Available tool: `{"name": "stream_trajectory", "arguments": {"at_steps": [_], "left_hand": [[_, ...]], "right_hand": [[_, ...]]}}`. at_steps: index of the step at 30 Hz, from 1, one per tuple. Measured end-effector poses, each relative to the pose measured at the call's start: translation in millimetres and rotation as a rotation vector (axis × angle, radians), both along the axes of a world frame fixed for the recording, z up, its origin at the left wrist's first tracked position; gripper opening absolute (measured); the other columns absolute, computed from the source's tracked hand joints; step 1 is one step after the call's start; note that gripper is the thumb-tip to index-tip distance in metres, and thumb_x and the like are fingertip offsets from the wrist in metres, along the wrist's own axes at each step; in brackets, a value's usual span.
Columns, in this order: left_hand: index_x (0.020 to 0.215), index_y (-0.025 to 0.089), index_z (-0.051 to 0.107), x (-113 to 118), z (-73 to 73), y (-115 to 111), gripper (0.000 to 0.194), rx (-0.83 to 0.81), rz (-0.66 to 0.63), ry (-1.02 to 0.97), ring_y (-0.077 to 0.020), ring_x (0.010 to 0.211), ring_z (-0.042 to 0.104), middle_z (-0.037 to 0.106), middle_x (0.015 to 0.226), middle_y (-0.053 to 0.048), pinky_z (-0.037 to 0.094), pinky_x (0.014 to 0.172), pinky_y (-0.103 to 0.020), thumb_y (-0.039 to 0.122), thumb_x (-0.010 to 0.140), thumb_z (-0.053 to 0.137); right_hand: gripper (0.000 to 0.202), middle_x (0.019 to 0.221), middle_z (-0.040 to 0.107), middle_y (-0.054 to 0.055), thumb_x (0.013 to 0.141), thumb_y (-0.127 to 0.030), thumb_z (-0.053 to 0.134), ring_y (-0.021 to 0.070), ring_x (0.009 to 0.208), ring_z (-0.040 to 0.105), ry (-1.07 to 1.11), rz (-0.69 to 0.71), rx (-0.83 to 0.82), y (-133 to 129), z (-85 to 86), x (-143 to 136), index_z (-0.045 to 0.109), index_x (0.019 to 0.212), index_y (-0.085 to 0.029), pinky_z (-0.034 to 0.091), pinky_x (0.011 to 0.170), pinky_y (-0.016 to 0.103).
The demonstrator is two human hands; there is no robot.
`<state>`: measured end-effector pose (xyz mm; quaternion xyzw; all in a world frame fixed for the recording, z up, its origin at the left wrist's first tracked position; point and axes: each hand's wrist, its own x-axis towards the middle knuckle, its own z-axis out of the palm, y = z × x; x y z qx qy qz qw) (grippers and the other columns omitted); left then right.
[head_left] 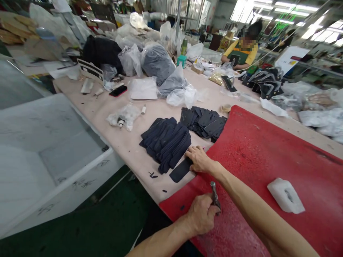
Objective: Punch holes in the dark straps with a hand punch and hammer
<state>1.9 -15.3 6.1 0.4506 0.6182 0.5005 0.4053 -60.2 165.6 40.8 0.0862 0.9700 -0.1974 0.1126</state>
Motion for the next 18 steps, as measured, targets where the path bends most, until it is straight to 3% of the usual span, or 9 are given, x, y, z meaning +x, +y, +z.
{"name": "stream_trajectory", "arguments": {"at_steps": [5, 10, 13, 18], "left_hand": [[0.076, 0.017, 0.055, 0.9, -0.5, 0.4, 0.005, -0.027, 0.014, 0.041, -0.0164, 0.066, 0.057, 0.061, 0.071, -0.003, 0.041, 0.063, -0.026, 0.013, 0.078, 0.053], [0.076, 0.017, 0.058, 1.4, 0.0, 1.2, 0.008, -0.023, 0.017, 0.023, -0.0162, 0.068, 0.059, 0.064, 0.073, -0.003, 0.043, 0.066, -0.026, 0.013, 0.08, 0.052], [0.076, 0.017, 0.059, 1.1, -0.5, 2.0, 0.011, 0.018, 0.021, 0.041, -0.0161, 0.071, 0.059, 0.064, 0.075, -0.003, 0.044, 0.069, -0.026, 0.012, 0.081, 0.05], [0.076, 0.017, 0.059, -0.9, -1.1, 6.2, 0.012, 0.033, 0.039, 0.093, -0.0166, 0.072, 0.06, 0.064, 0.075, -0.004, 0.044, 0.07, -0.026, 0.014, 0.083, 0.049]], "right_hand": [[0.031, 0.096, 0.061, 0.012, 0.061, -0.02, 0.072, 0.0277, 0.096, 0.054, -0.032, 0.091, 0.052, 3.5, 1.7, -8.4, 0.063, 0.09, -0.014, 0.032, 0.092, 0.04], [0.018, 0.075, 0.062, 0.001, 0.066, -0.009, 0.059, 0.0159, 0.073, 0.056, 0.133, 0.011, -0.181, 5.9, 14.3, 7.2, 0.063, 0.082, -0.018, 0.039, 0.077, 0.029], [0.005, 0.081, 0.064, 0.001, 0.075, -0.019, 0.058, 0.0161, 0.079, 0.058, 0.353, -0.215, -0.332, 10.3, 30.9, 29.0, 0.062, 0.077, -0.019, 0.042, 0.077, 0.028], [0.027, 0.084, 0.065, 0.002, 0.087, -0.043, 0.049, 0.0165, 0.073, 0.061, 0.68, -0.796, -0.48, 6.6, 48.2, 104.4, 0.056, 0.099, -0.019, 0.05, 0.068, 0.03]]}}
